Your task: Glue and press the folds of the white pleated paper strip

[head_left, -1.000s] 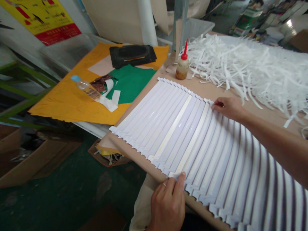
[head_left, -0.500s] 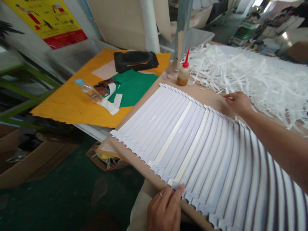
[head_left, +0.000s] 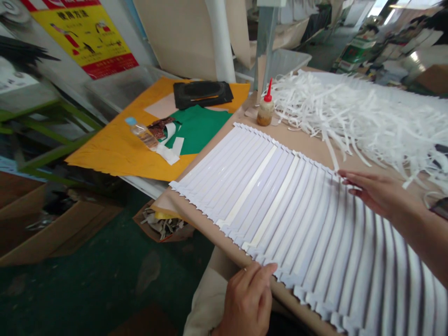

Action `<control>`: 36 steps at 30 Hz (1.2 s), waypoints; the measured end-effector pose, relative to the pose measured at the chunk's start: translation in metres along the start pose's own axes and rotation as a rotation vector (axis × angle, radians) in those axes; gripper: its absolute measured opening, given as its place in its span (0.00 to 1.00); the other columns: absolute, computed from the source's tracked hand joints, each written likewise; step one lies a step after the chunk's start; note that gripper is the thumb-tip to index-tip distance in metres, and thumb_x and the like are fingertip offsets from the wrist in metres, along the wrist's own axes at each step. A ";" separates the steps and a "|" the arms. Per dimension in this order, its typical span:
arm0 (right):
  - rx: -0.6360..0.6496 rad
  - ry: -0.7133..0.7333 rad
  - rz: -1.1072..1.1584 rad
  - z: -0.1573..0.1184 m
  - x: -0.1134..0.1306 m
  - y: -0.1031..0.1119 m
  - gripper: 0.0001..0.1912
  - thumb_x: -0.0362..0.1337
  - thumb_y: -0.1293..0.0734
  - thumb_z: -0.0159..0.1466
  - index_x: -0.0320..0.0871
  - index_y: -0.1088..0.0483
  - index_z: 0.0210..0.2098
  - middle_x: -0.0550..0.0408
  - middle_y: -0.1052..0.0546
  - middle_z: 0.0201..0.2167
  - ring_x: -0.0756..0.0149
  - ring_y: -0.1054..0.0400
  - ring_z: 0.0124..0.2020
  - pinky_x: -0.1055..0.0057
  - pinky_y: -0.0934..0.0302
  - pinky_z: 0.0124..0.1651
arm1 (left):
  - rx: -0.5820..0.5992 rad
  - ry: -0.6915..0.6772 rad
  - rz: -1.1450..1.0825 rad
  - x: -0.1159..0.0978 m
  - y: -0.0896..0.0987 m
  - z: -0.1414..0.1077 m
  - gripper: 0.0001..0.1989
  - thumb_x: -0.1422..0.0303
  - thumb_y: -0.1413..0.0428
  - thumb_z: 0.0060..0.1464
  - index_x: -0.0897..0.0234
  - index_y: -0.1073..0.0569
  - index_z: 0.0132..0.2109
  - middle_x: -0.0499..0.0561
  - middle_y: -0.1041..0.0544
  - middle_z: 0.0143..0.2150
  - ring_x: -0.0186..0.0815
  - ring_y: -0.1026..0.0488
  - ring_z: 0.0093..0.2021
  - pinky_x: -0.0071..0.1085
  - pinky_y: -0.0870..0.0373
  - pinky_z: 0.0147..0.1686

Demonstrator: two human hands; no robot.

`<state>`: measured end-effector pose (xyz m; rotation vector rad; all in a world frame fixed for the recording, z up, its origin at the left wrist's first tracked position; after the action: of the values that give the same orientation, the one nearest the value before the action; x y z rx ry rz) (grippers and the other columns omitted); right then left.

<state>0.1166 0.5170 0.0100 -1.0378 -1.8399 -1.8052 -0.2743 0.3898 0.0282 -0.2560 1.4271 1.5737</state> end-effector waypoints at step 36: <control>0.590 0.318 -0.177 -0.118 0.151 -0.163 0.11 0.44 0.35 0.65 0.46 0.23 0.34 0.57 0.21 0.25 0.66 0.29 0.26 0.72 0.40 0.30 | 0.186 0.686 -0.608 0.048 -0.017 -0.011 0.14 0.61 0.49 0.65 0.65 0.26 0.35 0.44 0.31 0.21 0.30 0.34 0.23 0.25 0.40 0.27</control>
<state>-0.1271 0.4546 0.0157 -0.3603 -2.1036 -1.2744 -0.2909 0.4019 -0.0195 -1.0849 1.7636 0.8662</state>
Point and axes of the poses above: each hand's wrist, its own z-axis towards the middle knuckle, its own y-axis out of the back of the hand, x = y × z, the point moved 8 cm from there along z, towards the middle knuckle
